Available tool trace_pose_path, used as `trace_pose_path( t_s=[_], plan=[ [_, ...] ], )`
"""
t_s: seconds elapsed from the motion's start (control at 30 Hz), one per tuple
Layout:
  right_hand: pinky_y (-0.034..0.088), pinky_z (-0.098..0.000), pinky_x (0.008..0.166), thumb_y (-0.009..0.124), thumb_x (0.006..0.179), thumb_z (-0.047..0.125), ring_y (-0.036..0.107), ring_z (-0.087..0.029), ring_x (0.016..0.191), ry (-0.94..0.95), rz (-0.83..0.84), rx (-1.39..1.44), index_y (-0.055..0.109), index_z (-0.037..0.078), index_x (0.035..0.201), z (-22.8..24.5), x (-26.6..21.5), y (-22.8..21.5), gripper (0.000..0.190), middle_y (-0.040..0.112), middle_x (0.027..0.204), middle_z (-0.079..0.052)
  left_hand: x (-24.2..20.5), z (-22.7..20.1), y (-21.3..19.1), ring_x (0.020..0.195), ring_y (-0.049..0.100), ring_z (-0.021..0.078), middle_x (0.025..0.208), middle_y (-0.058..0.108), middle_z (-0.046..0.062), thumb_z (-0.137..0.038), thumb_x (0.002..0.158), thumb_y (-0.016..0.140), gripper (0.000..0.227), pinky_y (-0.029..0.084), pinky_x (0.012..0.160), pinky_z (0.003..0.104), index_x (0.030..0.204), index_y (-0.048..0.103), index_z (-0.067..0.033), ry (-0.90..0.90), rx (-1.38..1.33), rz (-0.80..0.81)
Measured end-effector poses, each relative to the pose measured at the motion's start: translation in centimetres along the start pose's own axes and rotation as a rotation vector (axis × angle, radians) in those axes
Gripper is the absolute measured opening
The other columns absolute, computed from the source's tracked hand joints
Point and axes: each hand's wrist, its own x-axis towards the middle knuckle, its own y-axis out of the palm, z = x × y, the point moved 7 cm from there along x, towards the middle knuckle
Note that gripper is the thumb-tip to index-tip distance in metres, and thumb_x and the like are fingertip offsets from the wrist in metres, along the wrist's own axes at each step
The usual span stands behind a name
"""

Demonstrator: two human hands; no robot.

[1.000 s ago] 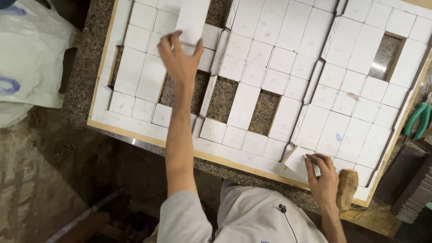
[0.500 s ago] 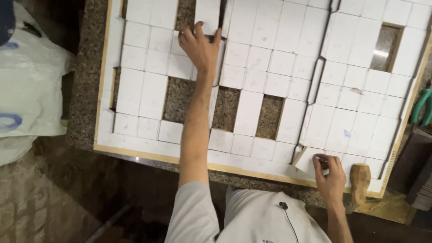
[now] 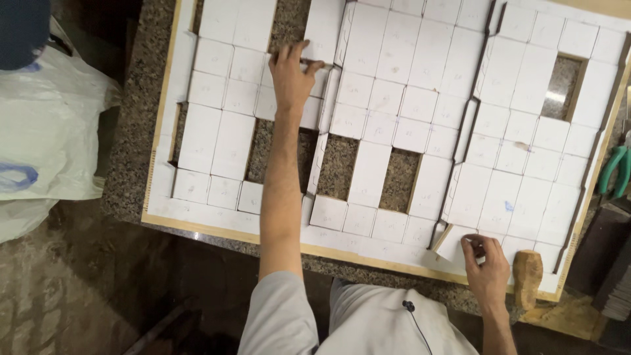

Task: The person repeatedly picks up small white paper pieces from a tray and places them into a grid-like wooden frame on a workbench. They handle the pieces one at a time, occasionally adjusting their positions within the frame.

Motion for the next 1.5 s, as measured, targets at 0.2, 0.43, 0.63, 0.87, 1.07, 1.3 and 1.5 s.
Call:
trace_pose_path(
  t_s=[0.2, 0.43, 0.63, 0.87, 1.07, 1.3, 1.5],
  plan=[
    [0.055, -0.0328, 0.068, 0.071, 0.101, 0.019, 0.066, -0.017, 0.079, -0.013, -0.023, 0.010, 0.073, 0.005, 0.110, 0.3, -0.5, -0.3, 0.017, 0.069, 0.098, -0.008, 1.2, 0.3, 0.0, 0.126, 0.059, 0.0234, 0.135, 0.063, 0.003, -0.029, 0.073, 0.092, 0.071, 0.032, 0.120, 0.058, 0.138, 0.063, -0.0228, 0.016, 0.119, 0.152],
    [0.056, -0.0313, 0.067, 0.071, 0.101, 0.019, 0.066, -0.017, 0.081, -0.028, -0.024, 0.033, 0.072, 0.005, 0.112, 0.3, -0.5, -0.2, 0.018, 0.069, 0.098, -0.009, 1.7, -0.5, 0.1, 0.134, 0.045, 0.0325, 0.141, 0.053, 0.007, -0.035, 0.060, 0.097, 0.102, 0.026, 0.115, 0.064, 0.150, 0.049, -0.0320, 0.097, 0.307, 0.308],
    [0.055, -0.0332, 0.069, 0.072, 0.100, 0.018, 0.067, -0.019, 0.080, -0.001, -0.066, 0.083, 0.072, 0.004, 0.115, 0.2, -1.6, -1.1, 0.021, 0.071, 0.098, -0.010, 1.5, -0.6, -0.1, 0.134, 0.050, 0.0339, 0.144, 0.055, 0.013, -0.043, 0.079, 0.088, 0.088, 0.034, 0.116, 0.060, 0.155, 0.047, -0.0252, 0.144, 0.150, 0.328],
    [0.055, -0.0341, 0.072, 0.072, 0.101, 0.017, 0.068, -0.019, 0.082, -0.011, -0.085, 0.081, 0.073, 0.004, 0.117, -0.1, -2.4, -1.6, 0.021, 0.072, 0.101, -0.012, 1.7, -0.7, -0.2, 0.134, 0.050, 0.0287, 0.146, 0.055, 0.008, -0.038, 0.072, 0.087, 0.099, 0.030, 0.117, 0.063, 0.159, 0.039, -0.0357, 0.069, 0.289, 0.490],
    [0.056, -0.0330, 0.071, 0.072, 0.100, 0.018, 0.069, -0.019, 0.078, 0.040, -0.059, 0.109, 0.072, 0.003, 0.114, 0.0, -1.5, -1.0, 0.020, 0.074, 0.096, -0.011, 1.8, -1.6, -0.8, 0.143, 0.038, 0.0530, 0.157, 0.041, 0.021, -0.033, 0.063, 0.096, 0.112, 0.026, 0.110, 0.080, 0.157, 0.037, -0.0217, 0.282, 0.223, 0.428],
    [0.055, -0.0348, 0.071, 0.074, 0.100, 0.018, 0.067, -0.020, 0.073, 0.055, -0.053, 0.053, 0.073, 0.002, 0.111, -0.7, -1.1, -0.7, 0.019, 0.072, 0.088, -0.012, 4.1, 1.5, -0.5, 0.093, 0.078, 0.0237, 0.121, 0.075, 0.012, -0.017, 0.076, 0.089, 0.064, 0.062, 0.090, 0.040, 0.135, 0.063, -0.0104, -0.155, -0.218, 0.210],
    [0.055, -0.0319, 0.073, 0.075, 0.099, 0.020, 0.070, -0.019, 0.077, 0.040, -0.067, 0.065, 0.073, 0.002, 0.109, -0.9, -0.6, -0.7, 0.021, 0.075, 0.092, -0.011, 3.9, 0.8, -1.0, 0.090, 0.076, 0.0261, 0.101, 0.080, 0.015, -0.007, 0.079, 0.082, 0.046, 0.059, 0.085, 0.039, 0.124, 0.073, -0.0114, -0.112, -0.150, 0.177]
  ],
)
